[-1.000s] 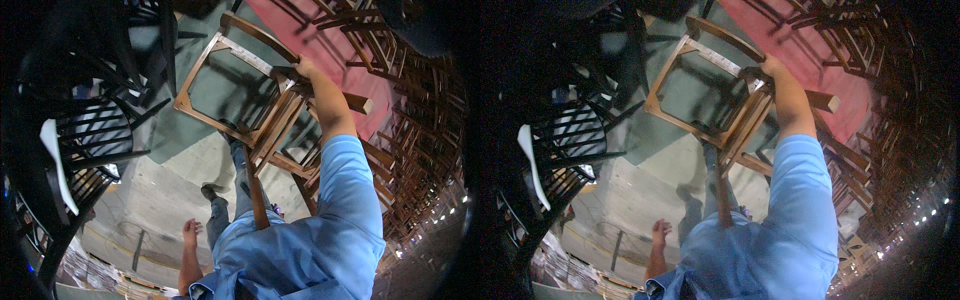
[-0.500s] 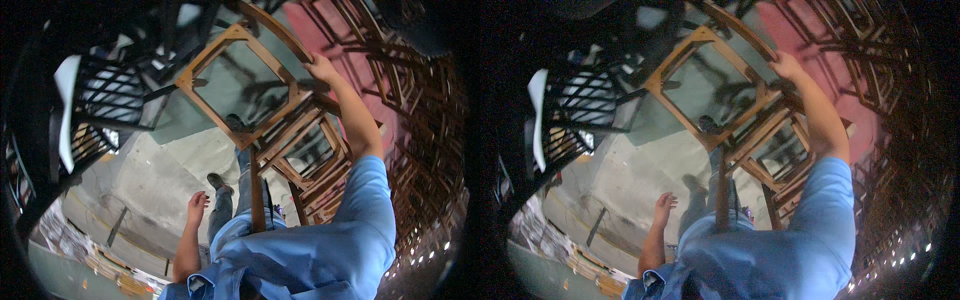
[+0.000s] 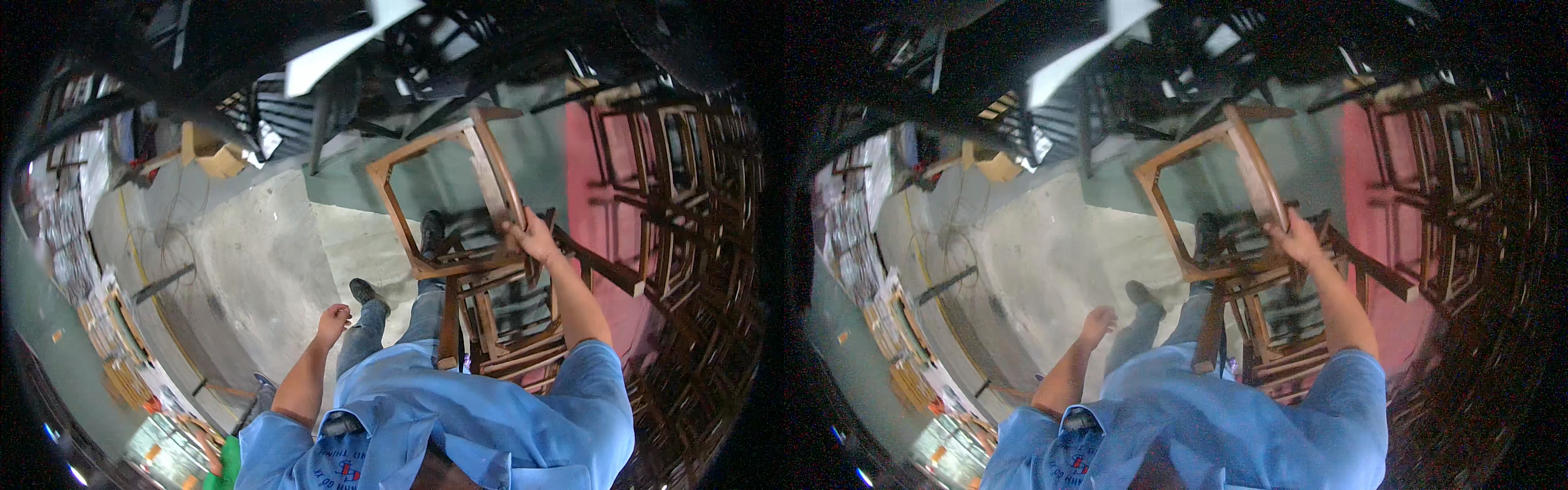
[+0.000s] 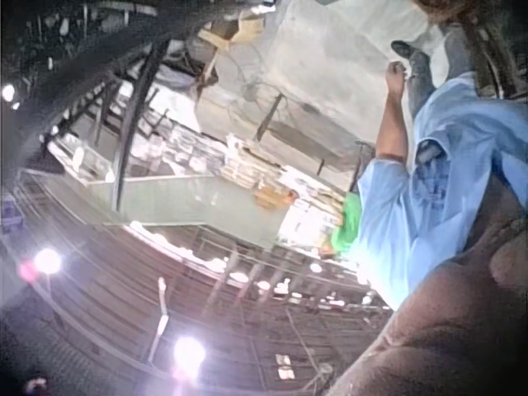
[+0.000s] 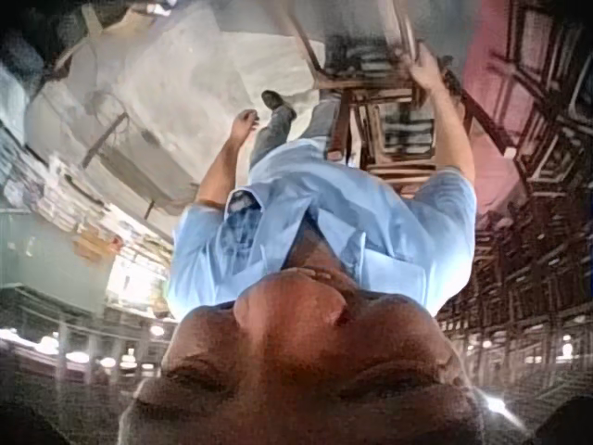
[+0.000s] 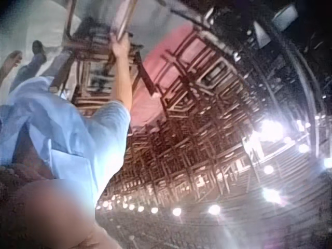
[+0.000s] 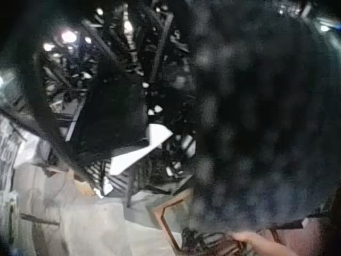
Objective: The person assembles a wooden chair by attaching a cushioned seat to the frame using a hammer and metal fasteners. They repeatedly lift, flip, and position the chair while driving fasteners into the seat base.
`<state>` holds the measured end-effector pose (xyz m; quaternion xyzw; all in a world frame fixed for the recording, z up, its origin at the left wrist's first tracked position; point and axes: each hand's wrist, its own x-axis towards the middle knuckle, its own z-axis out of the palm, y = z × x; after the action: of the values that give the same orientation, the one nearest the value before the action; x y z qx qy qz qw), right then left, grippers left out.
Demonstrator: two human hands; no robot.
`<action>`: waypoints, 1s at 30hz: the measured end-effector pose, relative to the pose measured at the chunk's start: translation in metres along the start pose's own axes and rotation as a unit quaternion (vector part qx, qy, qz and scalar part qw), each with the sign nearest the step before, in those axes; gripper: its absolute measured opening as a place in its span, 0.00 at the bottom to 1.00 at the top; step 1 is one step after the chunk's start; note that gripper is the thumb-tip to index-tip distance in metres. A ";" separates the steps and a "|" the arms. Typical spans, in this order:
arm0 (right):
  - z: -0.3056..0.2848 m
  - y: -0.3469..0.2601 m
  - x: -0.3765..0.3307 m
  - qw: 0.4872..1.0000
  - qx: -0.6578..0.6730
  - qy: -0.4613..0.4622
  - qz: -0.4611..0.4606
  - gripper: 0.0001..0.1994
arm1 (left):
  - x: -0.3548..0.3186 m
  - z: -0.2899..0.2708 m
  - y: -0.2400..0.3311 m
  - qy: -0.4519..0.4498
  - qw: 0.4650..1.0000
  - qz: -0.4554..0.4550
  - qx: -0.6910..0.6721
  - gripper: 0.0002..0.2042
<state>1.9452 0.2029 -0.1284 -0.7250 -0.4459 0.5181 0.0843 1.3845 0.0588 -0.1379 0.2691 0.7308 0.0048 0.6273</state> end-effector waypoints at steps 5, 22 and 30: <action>0.064 -0.071 0.030 0.981 0.184 -0.061 0.016 0.20 | -0.025 -0.001 -0.010 0.049 0.992 0.028 -0.114 0.14; 0.329 -0.247 -0.036 0.980 0.177 -0.075 0.043 0.14 | -0.045 -0.017 -0.285 0.203 0.954 0.029 -0.219 0.16; 0.494 -0.360 -0.106 0.977 0.140 -0.157 0.025 0.12 | -0.067 -0.067 -0.444 0.219 0.915 -0.017 -0.338 0.18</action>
<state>1.3281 0.1693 -0.0683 -0.6268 -0.3582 0.6845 0.1013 1.1557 -0.3254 -0.2157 0.0210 0.8089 0.2997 0.5054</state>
